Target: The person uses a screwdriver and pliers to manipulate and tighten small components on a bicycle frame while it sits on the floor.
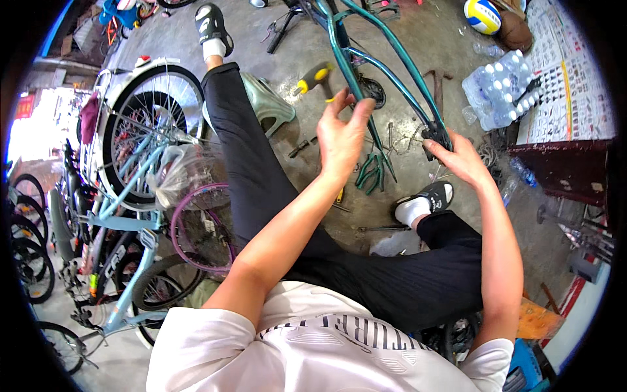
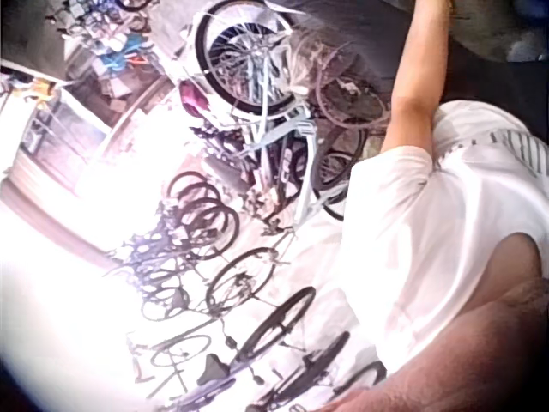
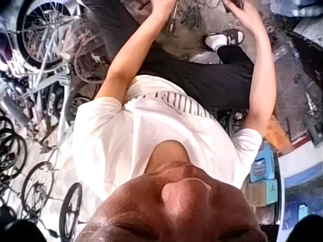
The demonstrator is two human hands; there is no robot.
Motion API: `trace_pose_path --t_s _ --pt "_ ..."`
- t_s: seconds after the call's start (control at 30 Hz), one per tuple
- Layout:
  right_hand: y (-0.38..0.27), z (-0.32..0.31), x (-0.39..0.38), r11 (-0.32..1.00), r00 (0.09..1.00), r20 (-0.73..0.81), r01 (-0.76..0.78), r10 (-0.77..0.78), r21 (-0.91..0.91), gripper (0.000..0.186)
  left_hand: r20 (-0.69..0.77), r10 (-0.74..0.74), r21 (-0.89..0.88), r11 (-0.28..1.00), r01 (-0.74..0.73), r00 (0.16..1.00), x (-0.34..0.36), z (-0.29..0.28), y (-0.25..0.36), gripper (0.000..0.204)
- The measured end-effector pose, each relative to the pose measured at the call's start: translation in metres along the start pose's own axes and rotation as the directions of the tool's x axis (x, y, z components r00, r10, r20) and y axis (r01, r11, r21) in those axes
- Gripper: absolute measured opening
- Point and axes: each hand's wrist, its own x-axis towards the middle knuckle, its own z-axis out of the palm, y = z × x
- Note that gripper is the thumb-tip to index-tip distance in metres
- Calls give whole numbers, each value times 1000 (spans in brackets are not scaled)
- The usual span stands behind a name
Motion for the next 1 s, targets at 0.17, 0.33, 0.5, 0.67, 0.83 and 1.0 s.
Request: trace_pose_path --t_s 0.17,0.33,0.5,0.67,0.83,1.0 --pt "-13 -8 4 999 986 164 -37 36 8 56 21 135 215 967 -136 991 0 13 1 62" --pt "-9 5 11 979 992 -14 -123 122 -164 48 73 166 271 946 -179 983 4 9 1 52" --pt "-34 24 14 974 996 8 -90 94 -208 43 136 177 296 932 -211 975 24 -20 -1 55" --pt "-54 45 49 979 999 -11 -51 49 -200 44 155 158 408 889 -209 975 70 -45 6 50" --pt "-94 70 76 977 997 -64 18 -32 -214 52 172 120 548 813 -196 978 120 -78 3 50" --pt "-82 79 79 922 949 100 316 -300 -223 61 214 93 559 805 -200 972 123 -109 10 65"
